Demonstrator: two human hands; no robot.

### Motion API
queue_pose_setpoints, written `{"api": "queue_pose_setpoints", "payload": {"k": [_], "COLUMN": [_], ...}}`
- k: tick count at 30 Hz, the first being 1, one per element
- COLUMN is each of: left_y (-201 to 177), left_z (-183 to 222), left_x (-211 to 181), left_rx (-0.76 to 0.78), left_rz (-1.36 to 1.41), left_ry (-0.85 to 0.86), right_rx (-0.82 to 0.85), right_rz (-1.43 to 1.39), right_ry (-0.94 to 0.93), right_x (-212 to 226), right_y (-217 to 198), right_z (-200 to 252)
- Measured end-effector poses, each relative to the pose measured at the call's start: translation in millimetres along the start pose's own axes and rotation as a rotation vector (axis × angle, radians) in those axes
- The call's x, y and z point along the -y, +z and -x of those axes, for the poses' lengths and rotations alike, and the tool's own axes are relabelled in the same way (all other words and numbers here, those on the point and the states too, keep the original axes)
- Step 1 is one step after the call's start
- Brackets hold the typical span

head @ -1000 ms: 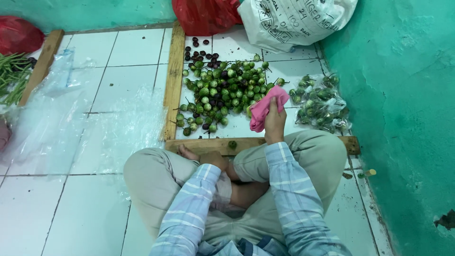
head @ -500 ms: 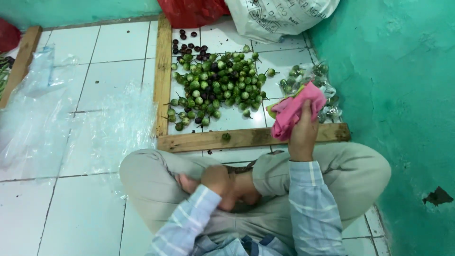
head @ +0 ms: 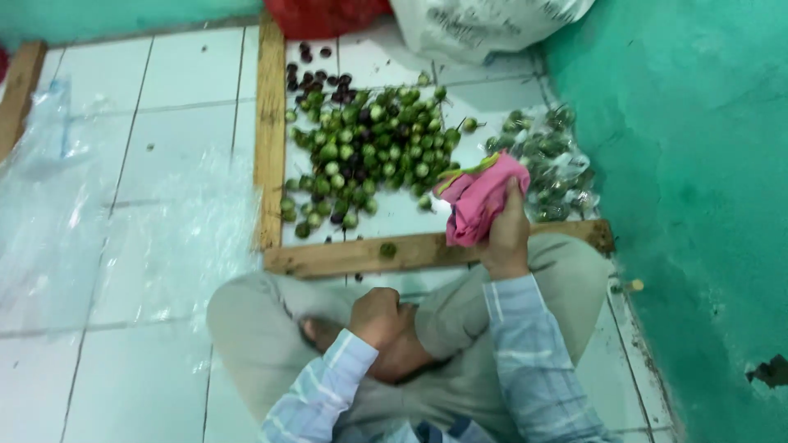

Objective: Cleaning small green vegetables with a cloth and placing them into plastic bags

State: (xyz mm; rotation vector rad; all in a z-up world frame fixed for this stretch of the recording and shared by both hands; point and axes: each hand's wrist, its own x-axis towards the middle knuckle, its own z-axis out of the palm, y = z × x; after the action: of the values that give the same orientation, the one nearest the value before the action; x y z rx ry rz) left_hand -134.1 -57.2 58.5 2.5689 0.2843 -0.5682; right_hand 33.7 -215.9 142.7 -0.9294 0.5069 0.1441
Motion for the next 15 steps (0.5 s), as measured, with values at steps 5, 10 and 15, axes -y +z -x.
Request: {"api": "queue_pose_setpoints", "payload": {"k": [5,10,15], "left_y": [-21.0,-6.7,29.7], "left_z": [-54.6,-154.0,-236.5], "left_x": [-19.9,-23.0,-20.2], "left_rx": [-0.105,-0.182,-0.148], "left_rz": [0.082,0.014,-0.127], "left_ry": [0.045,0.094,-0.041], "right_rx": [0.072,0.148,0.006], "right_rz": [-0.044,-0.107,-0.139], "right_ry": [-0.034,-0.020,0.042], "right_x": [32.7,42.1,-29.7], "right_y": [27.0,33.7,-24.2], "right_z": [-15.4,-45.2,-140.1]}}
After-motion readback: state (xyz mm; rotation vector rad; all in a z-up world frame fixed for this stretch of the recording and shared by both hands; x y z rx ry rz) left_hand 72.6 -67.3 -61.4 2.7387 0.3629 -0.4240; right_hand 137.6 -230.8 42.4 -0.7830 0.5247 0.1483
